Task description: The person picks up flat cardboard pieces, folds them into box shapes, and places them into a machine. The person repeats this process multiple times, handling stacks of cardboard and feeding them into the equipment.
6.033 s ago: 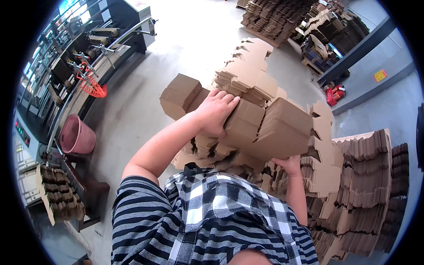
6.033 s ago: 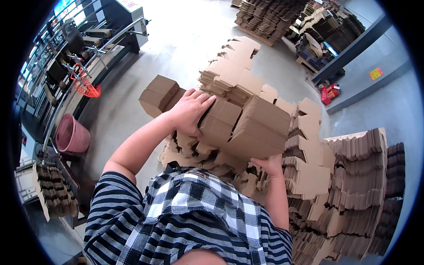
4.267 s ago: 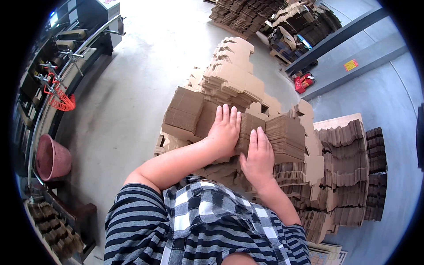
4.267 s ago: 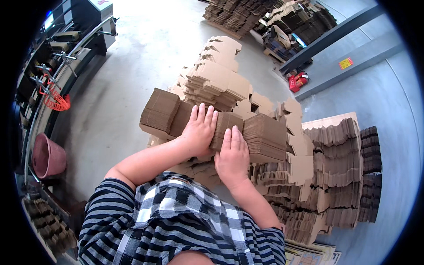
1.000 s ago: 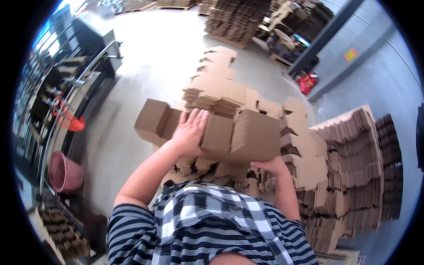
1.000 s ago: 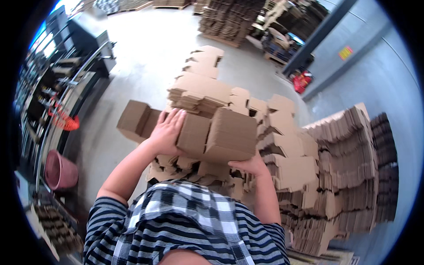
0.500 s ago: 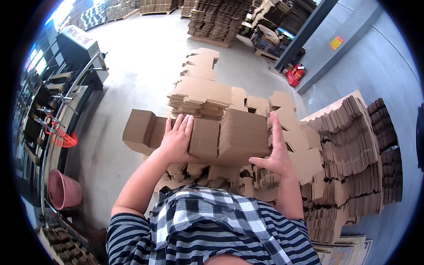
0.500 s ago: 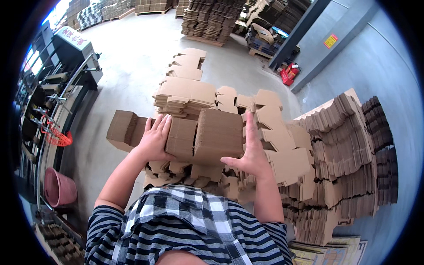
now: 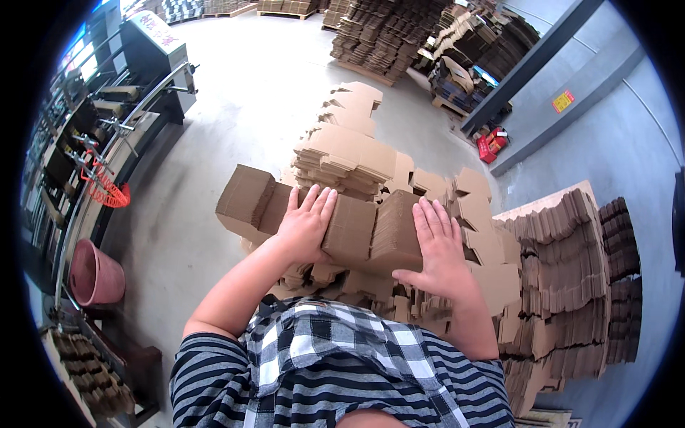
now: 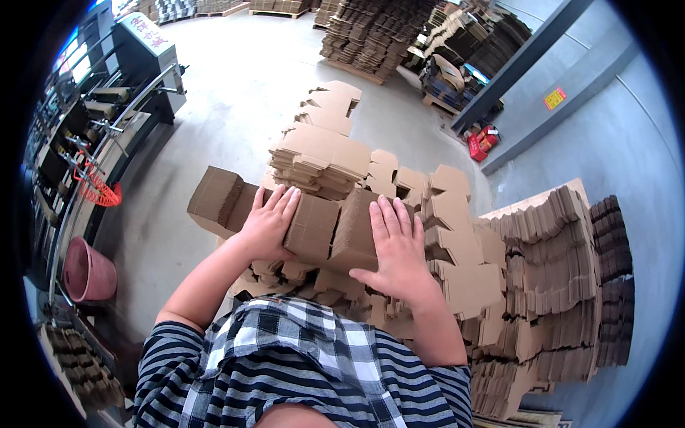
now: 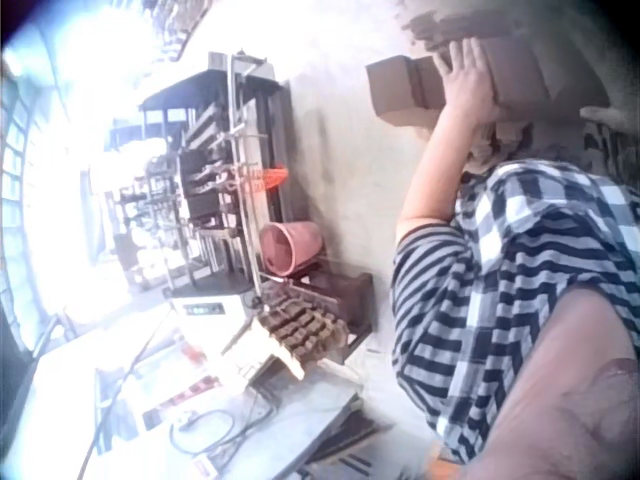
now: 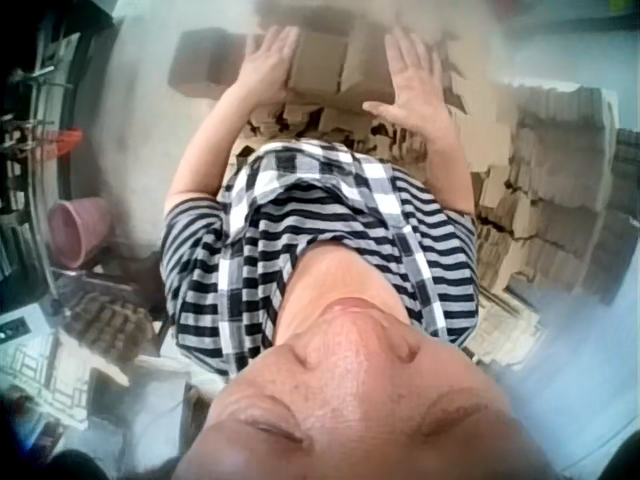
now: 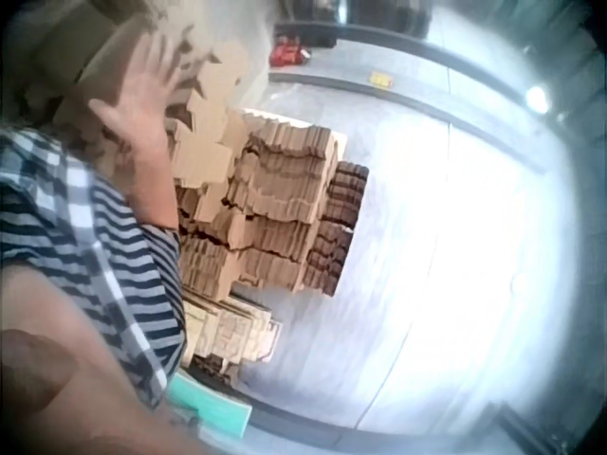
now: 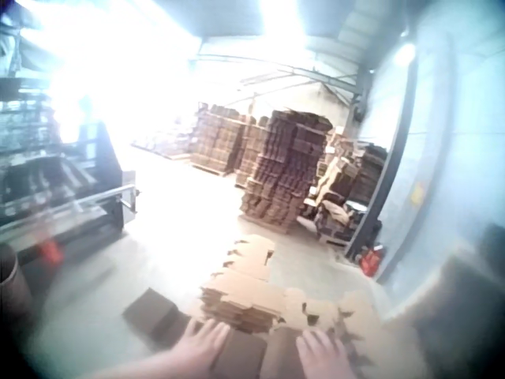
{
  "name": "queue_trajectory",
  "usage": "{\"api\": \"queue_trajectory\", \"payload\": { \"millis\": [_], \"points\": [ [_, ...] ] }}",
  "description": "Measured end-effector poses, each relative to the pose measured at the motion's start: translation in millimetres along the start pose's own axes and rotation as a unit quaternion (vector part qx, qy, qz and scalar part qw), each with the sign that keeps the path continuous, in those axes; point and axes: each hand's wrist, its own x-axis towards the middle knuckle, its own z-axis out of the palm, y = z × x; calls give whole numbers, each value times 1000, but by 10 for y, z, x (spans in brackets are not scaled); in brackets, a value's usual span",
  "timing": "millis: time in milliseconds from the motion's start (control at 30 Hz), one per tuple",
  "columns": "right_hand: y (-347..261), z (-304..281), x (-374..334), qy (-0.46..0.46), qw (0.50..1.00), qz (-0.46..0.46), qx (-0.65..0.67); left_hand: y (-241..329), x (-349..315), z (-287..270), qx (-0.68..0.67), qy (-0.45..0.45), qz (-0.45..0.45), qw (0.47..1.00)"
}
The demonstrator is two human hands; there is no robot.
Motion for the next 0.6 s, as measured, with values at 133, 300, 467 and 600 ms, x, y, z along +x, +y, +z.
{"api": "queue_trajectory", "payload": {
  "millis": [133, 300, 467, 600],
  "points": [
    [32, -137, 108, -21, 999, 19, 30, 6, 4, -3, -13, 0, -6, 1000],
    [50, 35, 301, 3, 1000, 7, -13, 5, 40, -22, -7, -5, -7, 1000],
    [130, -152, 397, 32, 994, -39, 97, -47, 4, 36, -21, 10, -6, 1000],
    [139, -246, 723, 124, 980, -6, 158, -27, 23, 39, -18, 6, -3, 1000]
  ]
}}
